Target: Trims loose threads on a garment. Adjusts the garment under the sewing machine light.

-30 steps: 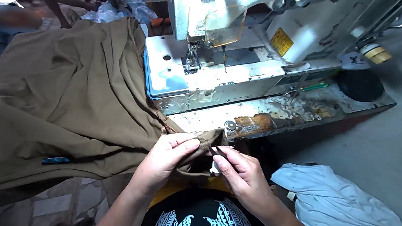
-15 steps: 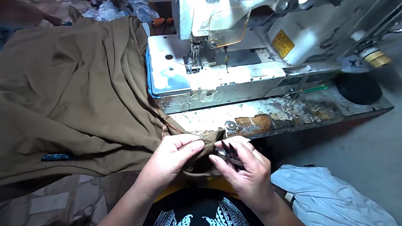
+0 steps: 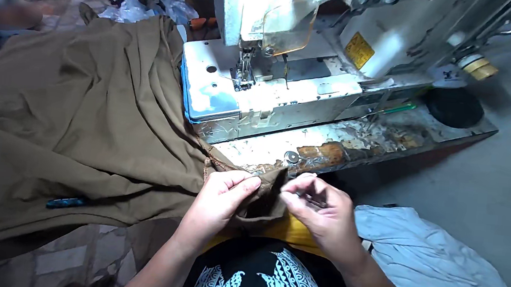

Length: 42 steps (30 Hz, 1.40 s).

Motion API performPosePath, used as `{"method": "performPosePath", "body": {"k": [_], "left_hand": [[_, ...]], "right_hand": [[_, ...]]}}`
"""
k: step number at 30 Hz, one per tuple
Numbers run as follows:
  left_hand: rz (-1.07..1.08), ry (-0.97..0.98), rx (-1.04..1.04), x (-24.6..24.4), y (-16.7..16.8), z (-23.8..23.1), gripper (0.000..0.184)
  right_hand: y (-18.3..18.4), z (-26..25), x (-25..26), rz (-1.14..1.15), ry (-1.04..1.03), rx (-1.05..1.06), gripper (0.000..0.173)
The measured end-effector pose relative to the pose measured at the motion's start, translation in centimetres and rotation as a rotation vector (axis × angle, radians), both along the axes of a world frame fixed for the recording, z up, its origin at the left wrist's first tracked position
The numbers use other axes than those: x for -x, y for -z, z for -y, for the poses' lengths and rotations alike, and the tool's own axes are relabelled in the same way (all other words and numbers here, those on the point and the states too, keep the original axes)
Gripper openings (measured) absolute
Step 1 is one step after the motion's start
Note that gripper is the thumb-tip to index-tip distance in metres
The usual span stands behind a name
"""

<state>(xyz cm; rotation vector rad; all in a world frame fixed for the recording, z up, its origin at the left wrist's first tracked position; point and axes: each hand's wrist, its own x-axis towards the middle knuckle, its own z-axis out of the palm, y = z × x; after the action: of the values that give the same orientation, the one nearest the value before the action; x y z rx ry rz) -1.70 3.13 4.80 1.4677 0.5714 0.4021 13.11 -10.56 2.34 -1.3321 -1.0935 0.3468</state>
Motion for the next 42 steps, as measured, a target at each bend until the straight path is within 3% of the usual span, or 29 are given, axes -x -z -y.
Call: {"method": "performPosePath", "body": {"k": [2,5,7,10,13,16,19,21,22,24,26,28,30,33,37,42], "left_hand": [[0.015,-0.006,-0.008,-0.2,0.0,0.2,0.024],[0.027,-0.003,-0.052,-0.1,0.2,0.2,0.024],[0.042,0.012,-0.072,0.1,0.4,0.1,0.024],[0.046,0.040,-0.052,0.4,0.3,-0.2,0.024],[0.042,0.060,-0.013,0.4,0.1,-0.3,0.025],[0.044,0.114,-0.016,0.1,0.1,-0.5,0.029],[0.047,0.139,-0.054,0.0,0.2,-0.4,0.031],[0.016,0.152,-0.114,0.2,0.3,-0.6,0.032],[0.008,0.155,-0.119,0.4,0.4,-0.7,0.032],[-0.001,0.160,-0.117,0.8,0.4,-1.0,0.033],[-0.019,0.182,-0.108,0.7,0.4,-1.1,0.033],[-0.031,0.207,-0.083,0.4,0.0,-1.1,0.033],[-0.003,0.209,-0.087,0.1,-0.3,-1.1,0.030],[0.022,0.126,-0.114,0.8,0.0,-1.4,0.022],[0.003,0.063,-0.065,1.2,0.5,-1.5,0.020],[0.030,0.078,-0.015,1.1,0.3,-1.8,0.021]], "right_hand": [[0.5,-0.7,0.3,0.337,0.132,0.049,0.021],[0.7,-1.5,0.8,0.534,0.212,-0.006,0.010],[0.6,-1.5,0.7,0.339,0.110,-0.038,0.006],[0.0,-0.3,0.2,-0.317,-0.261,-0.116,0.009],[0.1,0.2,-0.5,-0.478,-0.343,-0.194,0.011],[0.4,-0.2,-0.6,-0.244,-0.342,-0.183,0.008],[0.5,-0.9,-0.7,0.159,-0.339,-0.169,0.012],[1.6,-0.7,-2.5,0.412,-0.034,-0.073,0.015],[2.4,-0.4,-3.9,0.426,0.161,0.013,0.015],[2.8,0.2,-6.8,0.248,0.398,0.166,0.012],[1.8,0.6,-6.6,0.076,0.314,0.160,0.007],[0.7,0.8,-4.5,-0.023,0.012,0.167,0.020],[0.1,-0.1,-3.3,-0.131,-0.160,0.199,0.031],[0.2,-0.9,-3.2,-0.191,-0.103,0.172,0.019],[0.7,-0.5,-2.8,0.120,0.120,0.069,0.027],[0.9,-0.4,-0.9,0.389,0.061,-0.009,0.019]]}}
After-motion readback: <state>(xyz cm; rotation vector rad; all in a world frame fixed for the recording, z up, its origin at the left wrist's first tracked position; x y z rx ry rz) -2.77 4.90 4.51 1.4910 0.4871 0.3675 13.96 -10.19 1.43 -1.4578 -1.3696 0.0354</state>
